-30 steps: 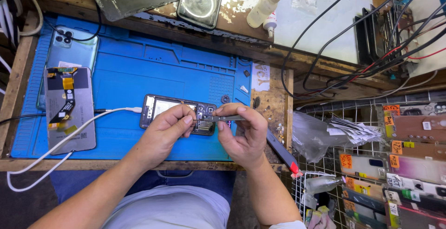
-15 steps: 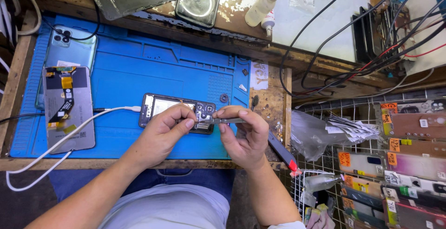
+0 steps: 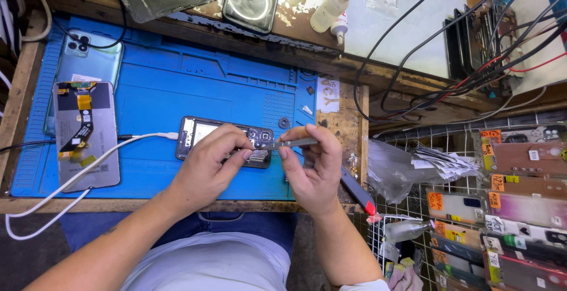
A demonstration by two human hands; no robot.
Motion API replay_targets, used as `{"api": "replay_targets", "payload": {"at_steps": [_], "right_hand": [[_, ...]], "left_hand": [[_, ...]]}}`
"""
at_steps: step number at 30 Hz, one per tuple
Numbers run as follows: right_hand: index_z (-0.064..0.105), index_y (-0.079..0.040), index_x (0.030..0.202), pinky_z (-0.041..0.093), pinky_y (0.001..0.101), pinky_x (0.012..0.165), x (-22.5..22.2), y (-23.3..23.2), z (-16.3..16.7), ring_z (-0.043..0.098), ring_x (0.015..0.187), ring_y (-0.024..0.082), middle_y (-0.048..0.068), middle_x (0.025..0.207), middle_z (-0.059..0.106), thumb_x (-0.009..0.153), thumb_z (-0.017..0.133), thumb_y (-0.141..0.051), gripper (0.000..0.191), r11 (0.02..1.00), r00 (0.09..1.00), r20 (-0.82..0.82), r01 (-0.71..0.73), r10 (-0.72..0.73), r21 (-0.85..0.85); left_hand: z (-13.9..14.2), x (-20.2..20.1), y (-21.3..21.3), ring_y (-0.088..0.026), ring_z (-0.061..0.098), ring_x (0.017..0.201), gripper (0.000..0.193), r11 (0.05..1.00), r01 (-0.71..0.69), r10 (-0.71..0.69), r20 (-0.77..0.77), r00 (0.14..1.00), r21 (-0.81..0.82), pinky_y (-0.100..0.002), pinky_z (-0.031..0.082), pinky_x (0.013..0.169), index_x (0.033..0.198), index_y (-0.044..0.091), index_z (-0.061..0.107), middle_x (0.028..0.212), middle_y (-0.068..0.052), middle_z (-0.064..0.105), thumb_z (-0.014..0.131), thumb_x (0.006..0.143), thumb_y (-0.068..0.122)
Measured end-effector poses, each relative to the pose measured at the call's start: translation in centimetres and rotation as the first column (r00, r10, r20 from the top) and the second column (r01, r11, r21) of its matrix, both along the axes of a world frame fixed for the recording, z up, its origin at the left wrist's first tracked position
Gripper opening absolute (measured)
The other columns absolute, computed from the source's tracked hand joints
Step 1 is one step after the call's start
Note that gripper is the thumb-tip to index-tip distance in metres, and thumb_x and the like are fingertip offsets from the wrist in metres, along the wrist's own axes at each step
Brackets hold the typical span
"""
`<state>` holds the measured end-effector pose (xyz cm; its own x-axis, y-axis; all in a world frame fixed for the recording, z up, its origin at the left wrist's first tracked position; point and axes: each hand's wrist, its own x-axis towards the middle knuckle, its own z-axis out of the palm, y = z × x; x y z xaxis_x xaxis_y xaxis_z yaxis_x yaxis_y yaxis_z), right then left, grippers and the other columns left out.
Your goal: The person disassembles and repairs components of a mobile phone on a workbench. The person manipulates internal circuitry using a small precision tool, connects cables, and fits various phone modules together by hand.
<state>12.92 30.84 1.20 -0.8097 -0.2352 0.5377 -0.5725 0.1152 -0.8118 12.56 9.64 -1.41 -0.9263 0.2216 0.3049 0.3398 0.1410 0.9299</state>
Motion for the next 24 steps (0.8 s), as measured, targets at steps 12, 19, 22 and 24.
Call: {"api": "replay_targets", "payload": {"at_steps": [12, 19, 22, 24], "right_hand": [[0.039, -0.008, 0.148, 0.057, 0.0282, 0.09, -0.16, -0.34, 0.12, 0.066, 0.107, 0.017, 0.015, 0.124, 0.064, 0.103, 0.066, 0.007, 0.055, 0.999, 0.993, 0.113, 0.046, -0.046, 0.0], [0.038, -0.008, 0.148, 0.058, 0.0307, 0.095, -0.11, -0.27, 0.02, 0.066, 0.111, 0.018, 0.016, 0.123, 0.064, 0.102, 0.067, 0.007, 0.056, 0.998, 0.995, 0.085, 0.056, -0.058, 0.023], [0.036, -0.008, 0.149, 0.058, 0.0316, 0.098, 0.0, -0.32, -0.03, 0.066, 0.112, 0.019, 0.016, 0.124, 0.063, 0.102, 0.066, 0.008, 0.058, 0.999, 0.997, 0.061, 0.042, -0.043, 0.02], [0.035, -0.009, 0.15, 0.057, 0.032, 0.099, 0.07, -0.3, -0.07, 0.066, 0.113, 0.02, 0.016, 0.125, 0.062, 0.103, 0.065, 0.009, 0.059, 0.999, 0.998, 0.05, 0.033, -0.033, 0.012]], "left_hand": [[0.23, -0.65, -0.1, -0.031, 0.065, 0.092, 0.012, 0.982, -0.097, 0.043, -0.301, 0.953, -0.165, -0.043, 0.05, 0.082, 0.096, 0.003, 0.066, 0.098, -0.011, 0.068, 0.073, 0.086, 0.004], [0.11, -0.49, -0.2, -0.032, 0.065, 0.093, 0.013, 0.98, -0.131, 0.081, -0.306, 0.949, -0.148, -0.042, 0.051, 0.082, 0.095, 0.004, 0.066, 0.098, -0.011, 0.068, 0.074, 0.085, 0.006], [0.18, -0.4, -0.21, -0.032, 0.065, 0.093, 0.013, 0.978, -0.137, 0.08, -0.321, 0.944, -0.159, -0.043, 0.051, 0.083, 0.095, 0.004, 0.066, 0.098, -0.011, 0.068, 0.074, 0.085, 0.005], [0.24, -0.33, -0.14, -0.032, 0.065, 0.093, 0.013, 0.979, -0.131, 0.076, -0.315, 0.946, -0.158, -0.043, 0.051, 0.083, 0.095, 0.004, 0.066, 0.097, -0.011, 0.068, 0.074, 0.086, 0.005]]}}
